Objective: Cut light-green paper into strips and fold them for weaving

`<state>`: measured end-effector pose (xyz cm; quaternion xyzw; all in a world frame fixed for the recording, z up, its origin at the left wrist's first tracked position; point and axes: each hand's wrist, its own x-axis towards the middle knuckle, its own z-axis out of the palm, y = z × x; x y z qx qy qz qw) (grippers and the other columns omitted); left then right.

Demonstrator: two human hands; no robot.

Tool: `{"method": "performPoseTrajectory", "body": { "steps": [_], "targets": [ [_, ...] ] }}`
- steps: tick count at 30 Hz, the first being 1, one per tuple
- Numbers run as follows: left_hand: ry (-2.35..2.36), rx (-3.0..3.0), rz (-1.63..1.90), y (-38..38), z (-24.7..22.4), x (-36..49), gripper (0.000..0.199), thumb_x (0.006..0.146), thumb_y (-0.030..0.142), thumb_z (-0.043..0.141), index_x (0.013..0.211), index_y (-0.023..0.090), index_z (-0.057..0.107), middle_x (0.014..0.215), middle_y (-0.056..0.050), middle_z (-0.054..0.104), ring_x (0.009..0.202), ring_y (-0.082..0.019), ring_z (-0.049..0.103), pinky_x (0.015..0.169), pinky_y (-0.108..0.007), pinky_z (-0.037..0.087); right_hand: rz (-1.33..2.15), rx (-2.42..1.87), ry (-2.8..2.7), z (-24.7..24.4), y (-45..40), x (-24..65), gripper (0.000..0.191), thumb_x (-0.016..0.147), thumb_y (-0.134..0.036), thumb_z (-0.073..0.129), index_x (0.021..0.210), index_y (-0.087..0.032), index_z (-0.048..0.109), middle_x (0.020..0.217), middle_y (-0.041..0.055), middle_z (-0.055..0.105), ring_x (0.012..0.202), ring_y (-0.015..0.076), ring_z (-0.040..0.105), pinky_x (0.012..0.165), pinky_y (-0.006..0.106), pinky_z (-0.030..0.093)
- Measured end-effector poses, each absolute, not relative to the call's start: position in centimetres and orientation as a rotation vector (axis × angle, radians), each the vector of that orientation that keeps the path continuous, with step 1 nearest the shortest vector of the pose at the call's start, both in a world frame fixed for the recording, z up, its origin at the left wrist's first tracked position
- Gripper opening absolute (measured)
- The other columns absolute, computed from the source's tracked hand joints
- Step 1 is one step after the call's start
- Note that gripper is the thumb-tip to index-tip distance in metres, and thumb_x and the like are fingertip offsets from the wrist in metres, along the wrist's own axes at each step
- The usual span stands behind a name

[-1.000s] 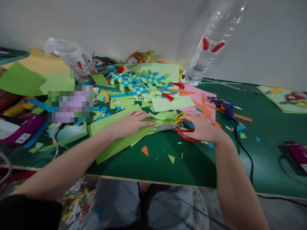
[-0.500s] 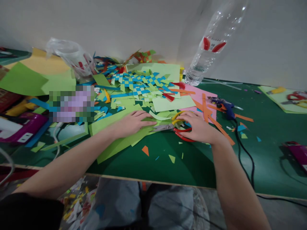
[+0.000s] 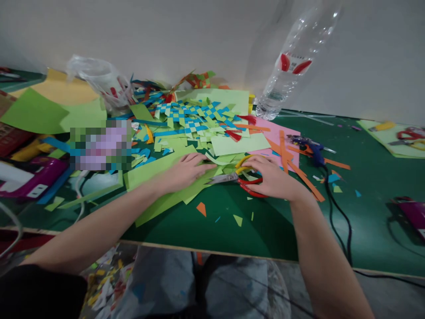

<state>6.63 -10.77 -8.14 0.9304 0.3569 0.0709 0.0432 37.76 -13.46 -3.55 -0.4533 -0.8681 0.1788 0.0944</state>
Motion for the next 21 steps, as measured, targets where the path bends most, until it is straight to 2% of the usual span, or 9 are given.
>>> {"method": "performPoseTrajectory", "body": {
  "steps": [3,6,8,11,15,17,21],
  "targets": [
    [1.082,2.789,0.334,-10.8,-7.7,6.7,0.041,0.106,0.030,0.034,0.143,0.023,0.050,0.136,-0.011,0.053,0.131,-0.026,0.043,0.110,-0.046,0.035,0.553,-1.353,-2.570,-3.3,-13.5,38.0,0.038,0.078,-0.032,0.066,0.116,-0.025,0.062,0.129,0.0096,0.063,0.131,0.0338,0.050,0.109,0.055,0.035],
    [0.818,2.865,0.347,-10.6,-6.7,5.9,0.038,0.105,0.036,0.038,0.138,0.025,0.055,0.135,-0.009,0.055,0.130,-0.023,0.044,0.113,-0.042,0.034,0.561,-1.358,-2.565,-3.2,-13.5,38.3,0.038,0.078,-0.032,0.065,0.115,-0.025,0.063,0.128,0.0092,0.064,0.132,0.0334,0.050,0.109,0.054,0.036],
    [0.736,2.931,0.295,-10.5,-6.3,5.2,0.039,0.104,0.036,0.042,0.141,0.029,0.053,0.139,-0.008,0.053,0.134,-0.024,0.042,0.116,-0.042,0.031,0.558,-1.365,-2.570,-3.3,-13.4,38.5,0.039,0.078,-0.033,0.066,0.116,-0.025,0.063,0.128,0.0089,0.064,0.132,0.0326,0.050,0.109,0.054,0.036],
    [0.789,3.021,0.214,-10.2,-6.2,4.4,0.050,0.101,0.050,0.046,0.148,0.032,0.046,0.148,-0.010,0.046,0.141,-0.029,0.036,0.118,-0.047,0.027,0.554,-1.369,-2.583,-3.4,-13.3,38.7,0.040,0.077,-0.032,0.066,0.116,-0.024,0.063,0.128,0.0083,0.064,0.132,0.0319,0.050,0.110,0.053,0.035],
    [0.894,3.080,0.128,-10.1,-6.6,4.3,0.065,0.098,0.064,0.036,0.150,0.025,0.044,0.154,-0.013,0.041,0.144,-0.033,0.032,0.120,-0.049,0.024,0.544,-1.375,-2.584,-3.4,-13.3,38.6,0.040,0.076,-0.031,0.066,0.115,-0.024,0.064,0.127,0.0080,0.065,0.133,0.0328,0.050,0.110,0.054,0.035],
    [0.906,3.095,0.119,-10.1,-6.8,4.6,0.066,0.099,0.064,0.032,0.147,0.021,0.048,0.153,-0.014,0.043,0.144,-0.032,0.034,0.120,-0.049,0.025,0.538,-1.371,-2.577,-3.4,-13.4,38.5,0.039,0.076,-0.030,0.066,0.115,-0.025,0.064,0.127,0.0082,0.065,0.133,0.0333,0.049,0.110,0.054,0.035],
    [0.908,3.096,0.199,-10.4,-7.4,5.3,0.056,0.102,0.055,0.034,0.144,0.022,0.050,0.150,-0.012,0.046,0.142,-0.030,0.037,0.120,-0.047,0.026,0.546,-1.362,-2.559,-3.2,-13.5,38.3,0.038,0.077,-0.031,0.065,0.114,-0.025,0.063,0.128,0.0084,0.065,0.135,0.0332,0.048,0.110,0.053,0.036]
  ]
}}
